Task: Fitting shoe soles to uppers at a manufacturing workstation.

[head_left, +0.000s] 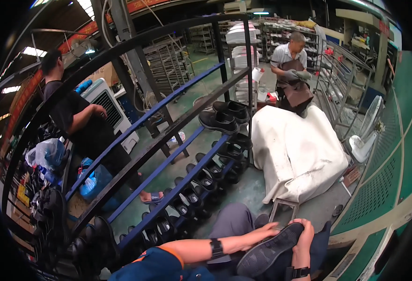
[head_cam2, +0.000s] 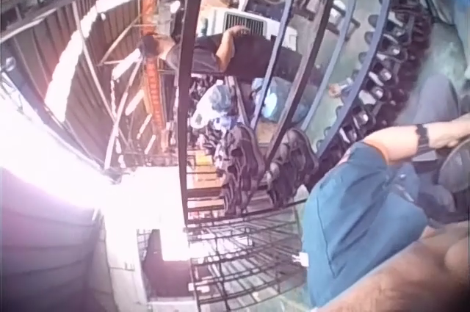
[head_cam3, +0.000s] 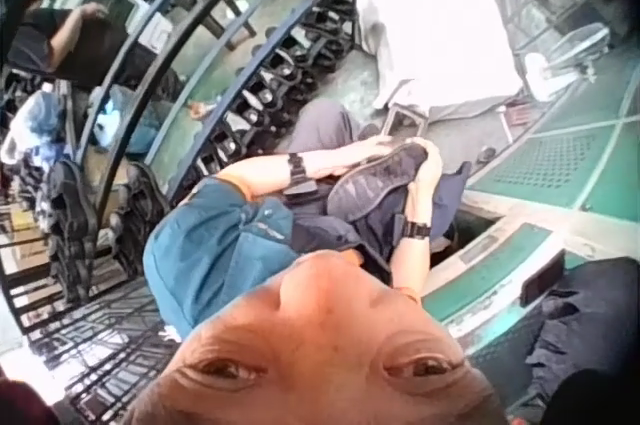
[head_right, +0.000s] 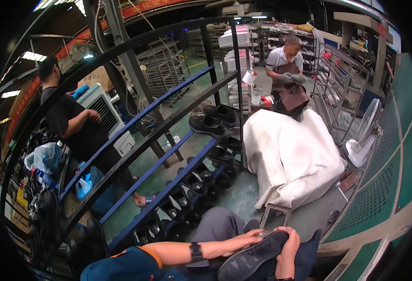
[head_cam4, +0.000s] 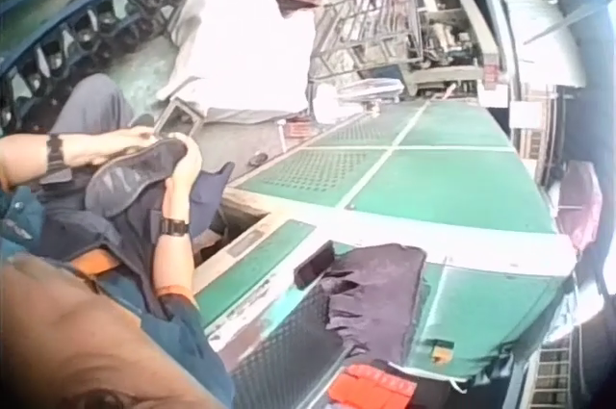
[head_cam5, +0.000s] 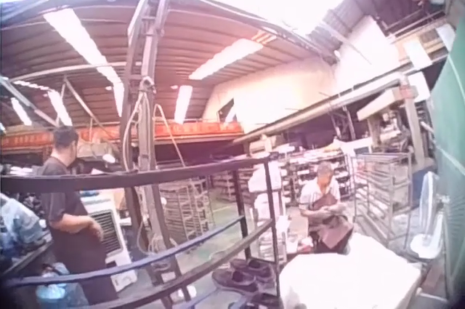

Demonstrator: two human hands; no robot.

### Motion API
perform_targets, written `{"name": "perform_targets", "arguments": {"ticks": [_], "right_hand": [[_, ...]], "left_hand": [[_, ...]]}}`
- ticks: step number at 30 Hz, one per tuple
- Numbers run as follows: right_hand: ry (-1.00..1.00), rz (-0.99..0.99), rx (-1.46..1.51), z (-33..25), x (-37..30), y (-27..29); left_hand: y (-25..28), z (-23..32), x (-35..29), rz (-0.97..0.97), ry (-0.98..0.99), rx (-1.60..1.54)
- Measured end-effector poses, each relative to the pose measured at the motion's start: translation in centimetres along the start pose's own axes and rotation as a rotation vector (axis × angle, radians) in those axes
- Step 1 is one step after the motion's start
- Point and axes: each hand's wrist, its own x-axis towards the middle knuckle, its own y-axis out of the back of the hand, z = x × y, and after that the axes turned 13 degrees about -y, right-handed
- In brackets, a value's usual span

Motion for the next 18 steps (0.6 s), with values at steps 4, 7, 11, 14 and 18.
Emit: {"name": "perform_targets", "arguments": {"ticks": [4, 7, 11, 14, 18], "right_hand": [[-0.137, -0.013, 0.203, 0.3, 1.6, 0.2], [-0.208, -0.061, 0.254, -0.1, 1.1, -1.3], [-0.254, -0.146, 0.241, 0.5, 2.2, -1.5], [-0.214, -0.239, 0.288, 0.0, 0.9, -1.6], [0.159, -0.091, 0.235, 1.5, 3.0, 0.3]], "left_hand": [[0.9, -2.0, -6.2, -0.14, 0.264, -0.643], [-0.9, -1.9, -8.4, -0.096, 0.262, -0.688], [-1.9, 0.1, -9.6, -0.017, 0.273, -0.669], [-3.5, 1.0, -11.9, -0.03, 0.159, -0.584], [-2.8, 1.8, -11.3, -0.218, 0.009, -0.424]]}}
